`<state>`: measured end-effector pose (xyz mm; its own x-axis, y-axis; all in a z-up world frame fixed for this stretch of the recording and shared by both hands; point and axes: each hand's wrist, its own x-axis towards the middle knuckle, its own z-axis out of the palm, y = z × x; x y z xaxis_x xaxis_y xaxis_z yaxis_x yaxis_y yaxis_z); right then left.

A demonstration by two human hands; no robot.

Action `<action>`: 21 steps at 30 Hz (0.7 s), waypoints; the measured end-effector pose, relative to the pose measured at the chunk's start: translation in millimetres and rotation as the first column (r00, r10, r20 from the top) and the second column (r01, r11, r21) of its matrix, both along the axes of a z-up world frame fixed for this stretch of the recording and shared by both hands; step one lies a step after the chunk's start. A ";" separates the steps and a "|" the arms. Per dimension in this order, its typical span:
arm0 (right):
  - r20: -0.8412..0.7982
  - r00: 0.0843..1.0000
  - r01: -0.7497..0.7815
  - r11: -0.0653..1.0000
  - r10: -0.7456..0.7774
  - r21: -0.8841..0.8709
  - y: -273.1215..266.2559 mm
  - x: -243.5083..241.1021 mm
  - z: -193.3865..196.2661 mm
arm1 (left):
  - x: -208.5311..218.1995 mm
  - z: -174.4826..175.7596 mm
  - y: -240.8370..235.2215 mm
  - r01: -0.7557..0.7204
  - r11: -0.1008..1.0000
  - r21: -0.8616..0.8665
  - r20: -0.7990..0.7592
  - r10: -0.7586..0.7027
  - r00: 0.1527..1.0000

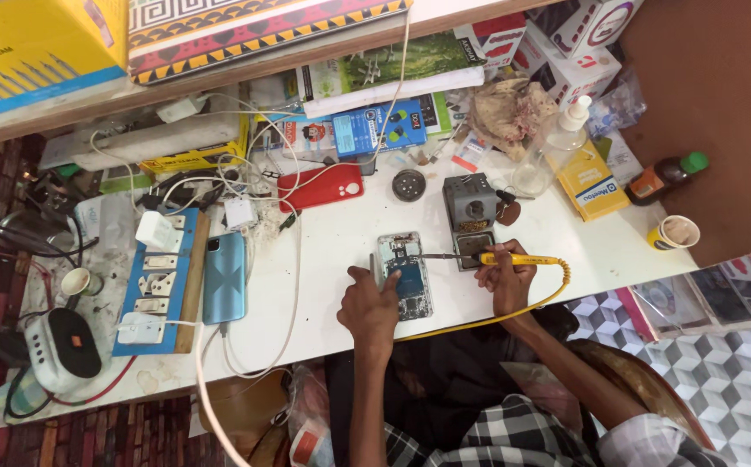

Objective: The person uses a soldering iron and tweezers to work on a disassembled mobile phone circuit board. They repeatedly apply heat to specific points on the board while holding it steady with the tweezers.

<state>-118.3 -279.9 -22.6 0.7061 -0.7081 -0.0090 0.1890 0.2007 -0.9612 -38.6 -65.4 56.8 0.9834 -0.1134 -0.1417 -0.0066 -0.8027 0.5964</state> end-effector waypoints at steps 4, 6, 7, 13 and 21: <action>0.013 1.000 -0.001 0.999 0.001 -0.032 2.0 -0.5 2.7 | -2.4 -8.6 -0.3 -0.008 0.999 -0.049 -0.023 0.007 1.000; 0.018 1.000 -0.003 0.999 0.004 -0.035 2.8 -0.6 4.2 | -4.2 -14.7 -1.3 -0.067 0.996 -0.053 0.010 0.068 0.998; 0.027 1.000 -0.002 0.999 0.003 -0.038 2.5 -0.1 5.1 | -4.0 -17.6 -1.3 -0.066 0.995 -0.072 0.029 0.068 0.997; 0.023 1.000 -0.014 1.000 0.015 -0.020 2.4 -0.3 4.0 | 1.3 -29.9 12.0 -0.071 0.925 -0.373 0.007 0.080 0.997; -0.004 1.000 -0.016 1.000 0.016 -0.001 1.2 0.7 4.9 | 7.4 -26.3 39.7 0.087 0.479 -0.873 0.063 -0.065 0.996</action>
<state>-117.6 -278.8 -17.8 0.7173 -0.6967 -0.0108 0.1821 0.2024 -0.9622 -31.2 -25.7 30.5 0.9657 -0.2424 0.0929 -0.0605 0.1377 0.9886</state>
